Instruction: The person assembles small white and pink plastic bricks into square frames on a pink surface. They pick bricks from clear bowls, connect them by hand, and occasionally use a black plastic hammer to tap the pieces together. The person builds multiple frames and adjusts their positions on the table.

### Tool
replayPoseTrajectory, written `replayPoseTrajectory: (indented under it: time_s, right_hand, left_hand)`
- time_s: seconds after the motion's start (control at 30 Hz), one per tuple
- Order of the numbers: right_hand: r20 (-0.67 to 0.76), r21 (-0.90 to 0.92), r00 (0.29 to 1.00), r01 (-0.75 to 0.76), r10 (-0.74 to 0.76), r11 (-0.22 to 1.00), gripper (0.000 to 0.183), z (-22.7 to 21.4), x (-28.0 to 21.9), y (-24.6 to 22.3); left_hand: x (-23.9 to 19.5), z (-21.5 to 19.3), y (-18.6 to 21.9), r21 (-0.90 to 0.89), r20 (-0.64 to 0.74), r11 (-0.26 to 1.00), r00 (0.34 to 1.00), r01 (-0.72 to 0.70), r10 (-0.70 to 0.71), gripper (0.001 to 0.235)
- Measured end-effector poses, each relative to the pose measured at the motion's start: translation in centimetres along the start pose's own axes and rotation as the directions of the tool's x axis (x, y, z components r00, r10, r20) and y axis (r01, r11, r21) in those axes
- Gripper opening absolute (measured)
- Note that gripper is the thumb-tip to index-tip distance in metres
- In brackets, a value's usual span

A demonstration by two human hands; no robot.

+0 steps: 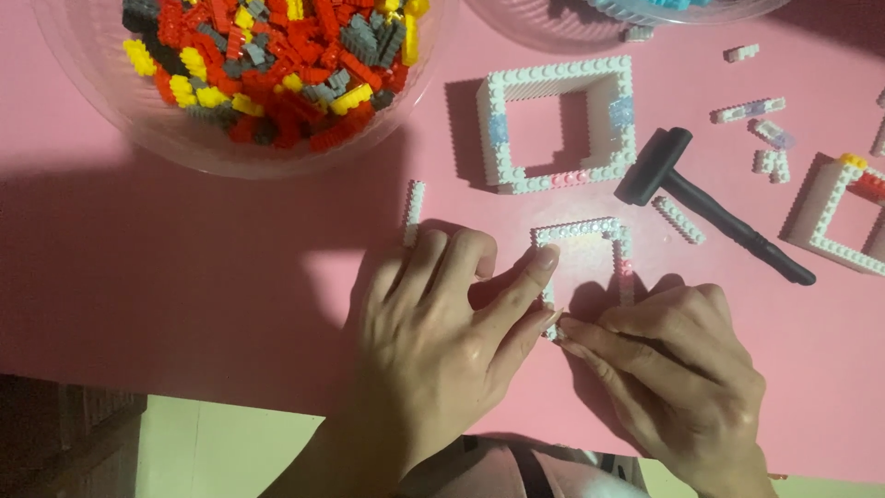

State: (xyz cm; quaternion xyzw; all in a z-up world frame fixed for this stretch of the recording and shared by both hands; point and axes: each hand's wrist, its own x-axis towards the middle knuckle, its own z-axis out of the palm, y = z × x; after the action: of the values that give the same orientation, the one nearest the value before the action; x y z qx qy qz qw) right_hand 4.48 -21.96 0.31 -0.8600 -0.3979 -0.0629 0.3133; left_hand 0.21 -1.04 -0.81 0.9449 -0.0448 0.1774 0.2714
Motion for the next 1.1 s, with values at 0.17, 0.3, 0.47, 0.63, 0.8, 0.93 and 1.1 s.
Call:
replayPoseTrajectory:
  time_s: [0.17,0.3,0.47,0.63,0.8,0.93,1.1]
  right_hand:
    - [-0.018,-0.055,0.999,0.034,-0.035,0.998,0.013,0.4,0.2,-0.2]
    - [-0.066,-0.146,0.987,0.135,-0.146,0.98,0.017,0.5,0.4,0.0]
    - [0.033,-0.387,0.984,0.177,-0.178,0.905,0.017,-0.2,-0.2,-1.8]
    - [0.209,-0.459,0.958,0.274,-0.197,0.845,0.015,-0.5,0.3,-3.0]
    - [0.193,-0.565,0.96,0.279,-0.204,0.777,0.017,0.2,1.5,-4.5]
    - [0.185,-0.547,0.957,0.289,-0.224,0.785,0.019,-0.6,1.6,-4.1]
    - [-0.052,-0.262,0.982,-0.19,0.183,0.946,0.027,-3.6,-4.2,0.0]
  left_hand:
    - [0.0,-0.2,-0.1,0.035,0.022,0.999,1.0,-0.006,0.005,0.033]
    - [-0.2,0.1,-0.2,0.064,0.0,0.998,1.0,-0.016,0.016,0.031]
    - [-0.7,0.6,-0.2,0.091,0.023,0.996,1.0,-0.004,0.002,0.05]
    - [-0.2,0.1,-0.1,0.11,0.027,0.994,0.999,-0.022,0.019,0.04]
    - [-0.8,0.4,-0.2,0.132,0.051,0.991,0.999,-0.013,0.007,0.048]
    - [-0.5,0.0,-0.1,0.11,0.039,0.994,0.999,-0.006,0.002,0.047]
    - [-0.2,-0.3,-0.2,0.055,0.049,0.997,0.998,-0.05,0.047,0.039]
